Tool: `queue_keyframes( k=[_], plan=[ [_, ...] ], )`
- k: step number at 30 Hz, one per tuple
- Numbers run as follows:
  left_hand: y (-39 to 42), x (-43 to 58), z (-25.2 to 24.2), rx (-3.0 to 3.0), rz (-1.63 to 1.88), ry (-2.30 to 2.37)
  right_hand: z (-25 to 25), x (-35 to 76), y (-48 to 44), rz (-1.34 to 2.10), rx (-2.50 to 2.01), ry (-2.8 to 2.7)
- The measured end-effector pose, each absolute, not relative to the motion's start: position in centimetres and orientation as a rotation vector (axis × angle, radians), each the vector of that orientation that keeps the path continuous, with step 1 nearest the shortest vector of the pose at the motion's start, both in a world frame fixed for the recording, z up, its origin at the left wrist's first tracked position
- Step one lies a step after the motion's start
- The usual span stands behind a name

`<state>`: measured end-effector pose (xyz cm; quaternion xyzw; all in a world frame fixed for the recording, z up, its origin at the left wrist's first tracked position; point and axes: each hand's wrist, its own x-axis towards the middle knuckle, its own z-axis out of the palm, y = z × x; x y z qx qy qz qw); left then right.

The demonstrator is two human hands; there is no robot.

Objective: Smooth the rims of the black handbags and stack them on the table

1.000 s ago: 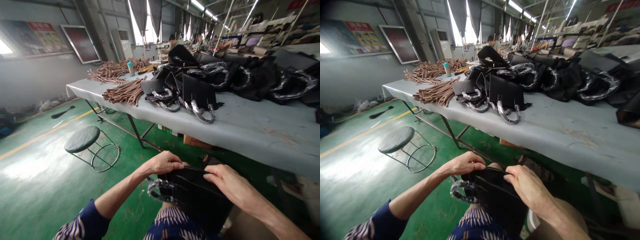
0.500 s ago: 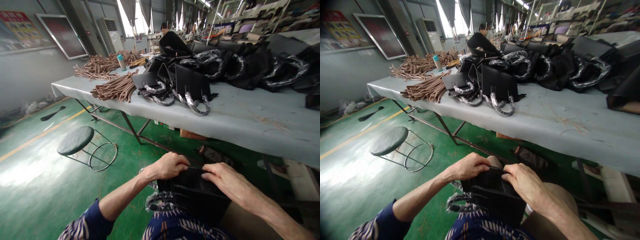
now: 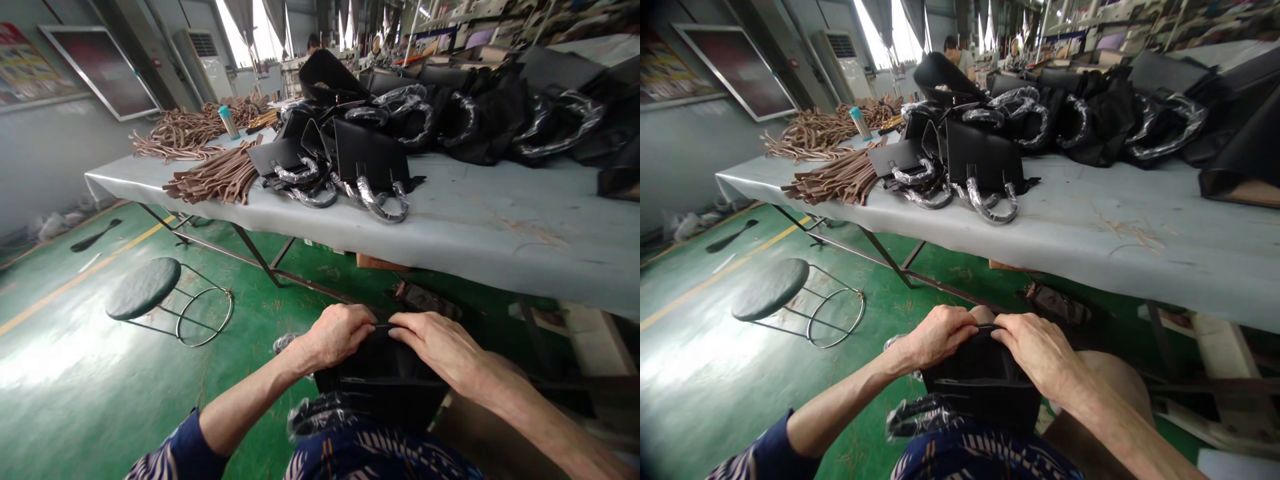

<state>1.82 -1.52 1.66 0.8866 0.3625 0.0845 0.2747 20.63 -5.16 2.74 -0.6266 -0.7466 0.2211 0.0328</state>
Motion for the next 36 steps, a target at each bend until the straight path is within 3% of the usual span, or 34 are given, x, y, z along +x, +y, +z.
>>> queue_keyframes(
  k=[19, 26, 36],
  plan=[
    [-1.7, 2.2, 1.9, 2.244, 0.185, 1.013, 2.8, 20.4, -4.0, 0.999, -1.809, -2.201],
    [-1.6, 2.4, 1.9, 2.188, 0.194, 1.058, 3.1, 20.2, -4.1, 0.864, -1.839, -2.251],
    [-1.0, 1.7, 2.9, 2.118, 0.203, 0.986, 3.9, 19.2, -4.0, 0.938, -1.713, -2.344]
  ],
)
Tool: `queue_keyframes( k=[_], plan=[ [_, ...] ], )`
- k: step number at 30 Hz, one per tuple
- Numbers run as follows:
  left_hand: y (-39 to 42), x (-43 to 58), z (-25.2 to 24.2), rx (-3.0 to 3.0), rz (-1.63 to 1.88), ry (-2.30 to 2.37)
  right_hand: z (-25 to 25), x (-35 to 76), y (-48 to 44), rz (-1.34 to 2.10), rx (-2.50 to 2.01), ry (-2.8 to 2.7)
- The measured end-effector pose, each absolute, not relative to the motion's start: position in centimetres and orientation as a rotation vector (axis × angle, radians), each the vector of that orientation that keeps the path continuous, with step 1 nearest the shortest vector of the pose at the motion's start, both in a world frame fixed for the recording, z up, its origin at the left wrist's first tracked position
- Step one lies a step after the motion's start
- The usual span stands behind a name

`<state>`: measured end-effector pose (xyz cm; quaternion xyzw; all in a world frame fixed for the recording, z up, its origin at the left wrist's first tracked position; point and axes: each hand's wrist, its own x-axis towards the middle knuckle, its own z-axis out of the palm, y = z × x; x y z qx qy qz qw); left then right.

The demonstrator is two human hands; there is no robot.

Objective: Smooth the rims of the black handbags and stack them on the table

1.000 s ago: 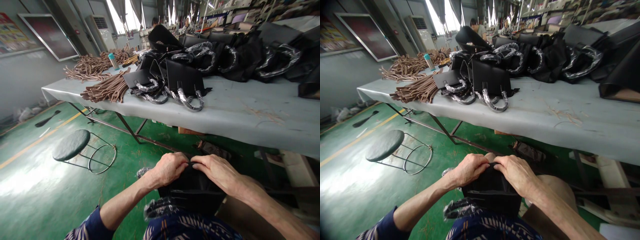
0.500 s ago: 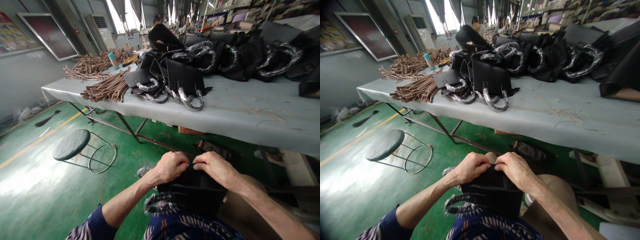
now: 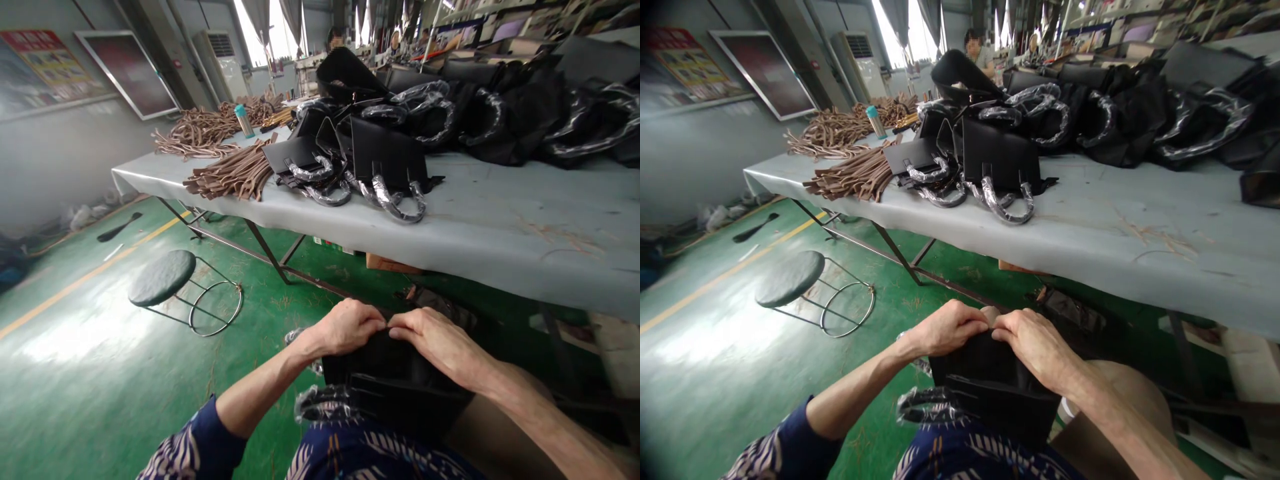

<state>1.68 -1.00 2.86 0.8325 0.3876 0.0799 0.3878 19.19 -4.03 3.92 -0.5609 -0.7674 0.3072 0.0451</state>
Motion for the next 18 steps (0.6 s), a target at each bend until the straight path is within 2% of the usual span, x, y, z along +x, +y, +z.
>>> queue_keyframes(
  k=[8, 18],
  plan=[
    [-0.7, -3.8, 3.4, 1.83, 0.32, 1.037, 3.4, 19.9, -4.2, 0.915, -1.754, -2.323],
    [-2.3, -3.6, 2.6, 1.756, 0.407, 1.089, 3.3, 19.4, -4.7, 0.89, -1.825, -2.343]
  ],
)
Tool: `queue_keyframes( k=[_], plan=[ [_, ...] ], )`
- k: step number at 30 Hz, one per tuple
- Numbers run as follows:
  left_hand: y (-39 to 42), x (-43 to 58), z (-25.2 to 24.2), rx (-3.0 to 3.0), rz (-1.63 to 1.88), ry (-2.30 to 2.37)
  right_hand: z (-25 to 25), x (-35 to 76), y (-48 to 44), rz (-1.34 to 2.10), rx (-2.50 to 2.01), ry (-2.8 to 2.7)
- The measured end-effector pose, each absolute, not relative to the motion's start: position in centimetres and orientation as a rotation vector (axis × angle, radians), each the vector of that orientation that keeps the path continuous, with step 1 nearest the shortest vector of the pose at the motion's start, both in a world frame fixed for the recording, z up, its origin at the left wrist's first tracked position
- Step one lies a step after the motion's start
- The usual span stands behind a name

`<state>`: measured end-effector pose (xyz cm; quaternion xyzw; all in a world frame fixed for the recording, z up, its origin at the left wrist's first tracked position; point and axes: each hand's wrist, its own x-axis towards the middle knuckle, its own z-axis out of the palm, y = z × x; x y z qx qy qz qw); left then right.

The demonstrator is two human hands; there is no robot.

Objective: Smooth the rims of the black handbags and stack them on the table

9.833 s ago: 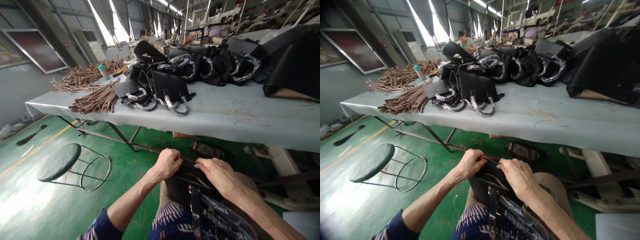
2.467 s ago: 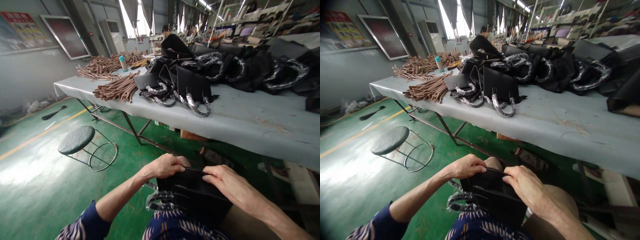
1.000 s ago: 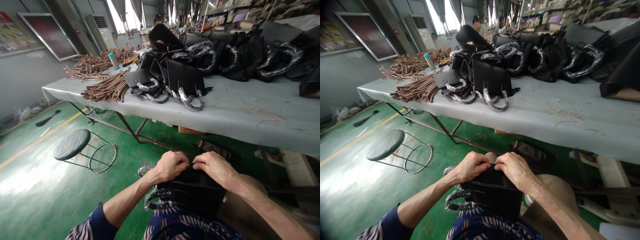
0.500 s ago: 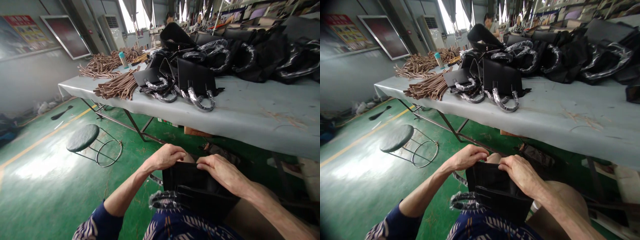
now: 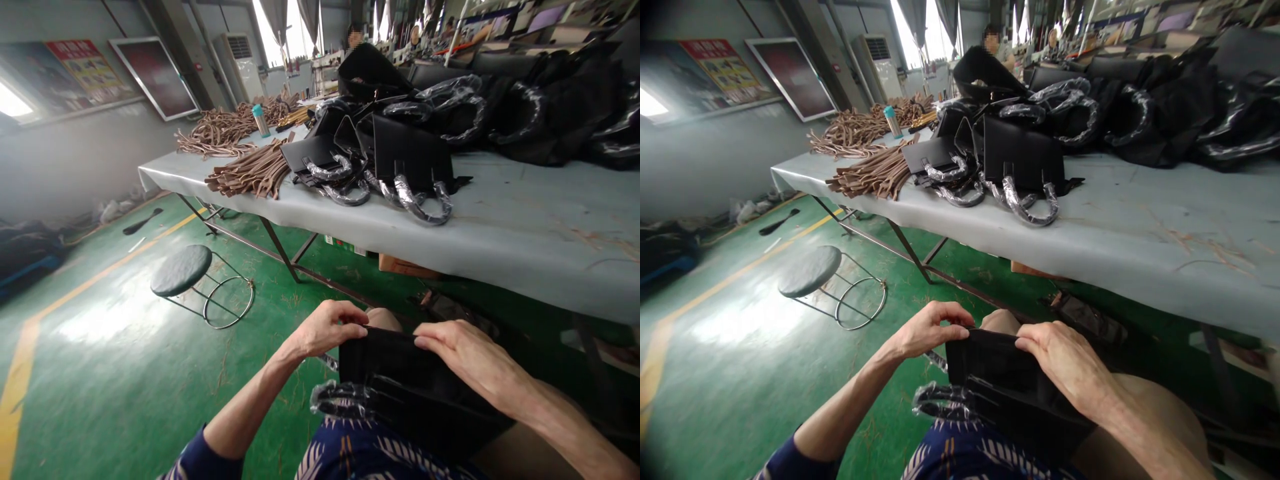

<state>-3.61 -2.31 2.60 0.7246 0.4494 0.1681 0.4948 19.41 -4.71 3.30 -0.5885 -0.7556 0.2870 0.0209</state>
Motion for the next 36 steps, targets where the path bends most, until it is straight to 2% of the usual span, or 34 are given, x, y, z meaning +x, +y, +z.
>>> queue_keyframes(
  k=[6, 11, 19, 27, 32, 36],
  plan=[
    [-1.5, -2.4, 2.9, 1.889, 0.228, 1.068, 3.5, 18.8, -5.2, 0.842, -1.852, -2.374],
    [-1.1, -1.4, 2.0, 1.706, 0.218, 1.148, 3.7, 18.4, -5.4, 0.819, -1.888, -2.42],
    [-1.4, -2.0, 3.0, 1.774, 0.496, 1.3, 3.3, 19.3, -5.4, 0.854, -1.877, -2.37],
    [-2.2, -9.2, 1.3, 1.539, 0.727, 1.64, 2.5, 19.8, -5.5, 0.841, -1.811, -2.343],
    [-3.5, -10.1, 0.8, 1.561, 0.699, 1.651, 2.1, 19.8, -5.5, 0.883, -1.835, -2.351],
    [-3.5, -7.1, 2.3, 1.836, 0.661, 1.383, 2.2, 19.5, -5.7, 0.871, -1.853, -2.36]
  ],
)
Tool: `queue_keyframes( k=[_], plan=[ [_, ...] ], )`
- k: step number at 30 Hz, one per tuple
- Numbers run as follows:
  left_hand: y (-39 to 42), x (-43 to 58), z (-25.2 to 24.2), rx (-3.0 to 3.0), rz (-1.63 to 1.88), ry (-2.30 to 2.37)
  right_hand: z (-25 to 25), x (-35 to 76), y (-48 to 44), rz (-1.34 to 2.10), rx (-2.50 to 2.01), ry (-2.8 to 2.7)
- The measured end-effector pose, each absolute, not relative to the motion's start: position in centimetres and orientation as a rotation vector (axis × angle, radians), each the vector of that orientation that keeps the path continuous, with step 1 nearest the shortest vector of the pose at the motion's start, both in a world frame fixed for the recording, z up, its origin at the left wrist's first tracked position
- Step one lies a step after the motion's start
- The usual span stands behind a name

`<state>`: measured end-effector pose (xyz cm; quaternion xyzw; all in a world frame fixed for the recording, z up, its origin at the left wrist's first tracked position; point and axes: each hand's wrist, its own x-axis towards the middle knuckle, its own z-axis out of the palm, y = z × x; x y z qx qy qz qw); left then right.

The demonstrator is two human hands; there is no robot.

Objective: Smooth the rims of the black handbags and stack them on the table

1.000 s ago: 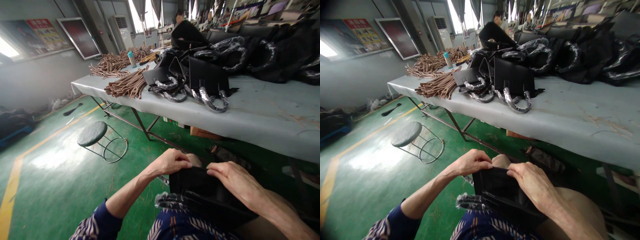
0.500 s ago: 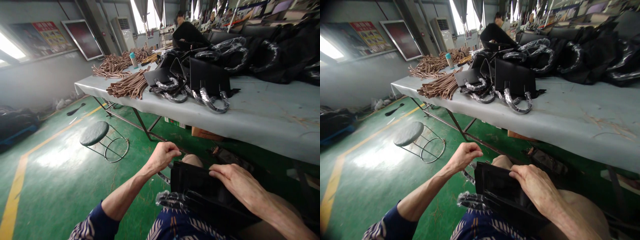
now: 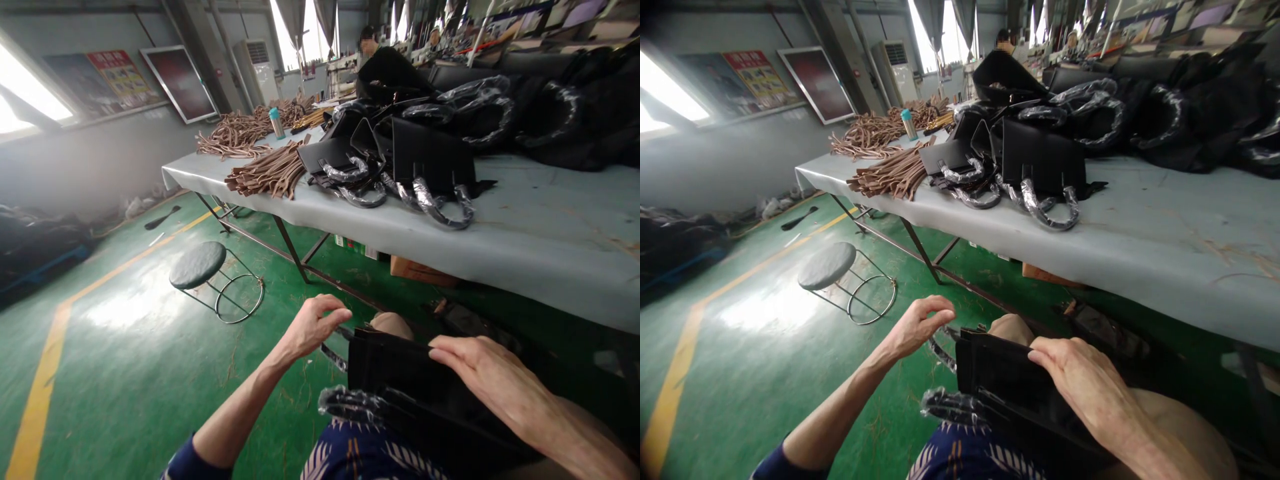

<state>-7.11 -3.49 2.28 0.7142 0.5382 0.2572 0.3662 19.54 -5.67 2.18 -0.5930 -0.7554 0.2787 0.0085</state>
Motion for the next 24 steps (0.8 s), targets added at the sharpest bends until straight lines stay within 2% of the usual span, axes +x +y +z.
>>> queue_keyframes(
  k=[4, 7, 19, 24],
  plan=[
    [-2.7, -3.7, 3.0, 1.915, 0.424, 1.135, 2.5, 19.1, -5.9, 0.86, -1.912, -2.362],
    [-2.2, -2.1, 2.8, 1.907, 0.328, 1.15, 2.7, 18.9, -6.0, 0.807, -1.918, -2.365],
    [-2.4, -2.2, 3.3, 1.826, 0.558, 1.315, 2.0, 19.3, -5.8, 0.711, -1.904, -2.355],
    [-1.9, -2.0, 3.1, 1.834, 0.376, 1.2, 2.2, 19.1, -5.8, 0.668, -1.857, -2.374]
  ],
)
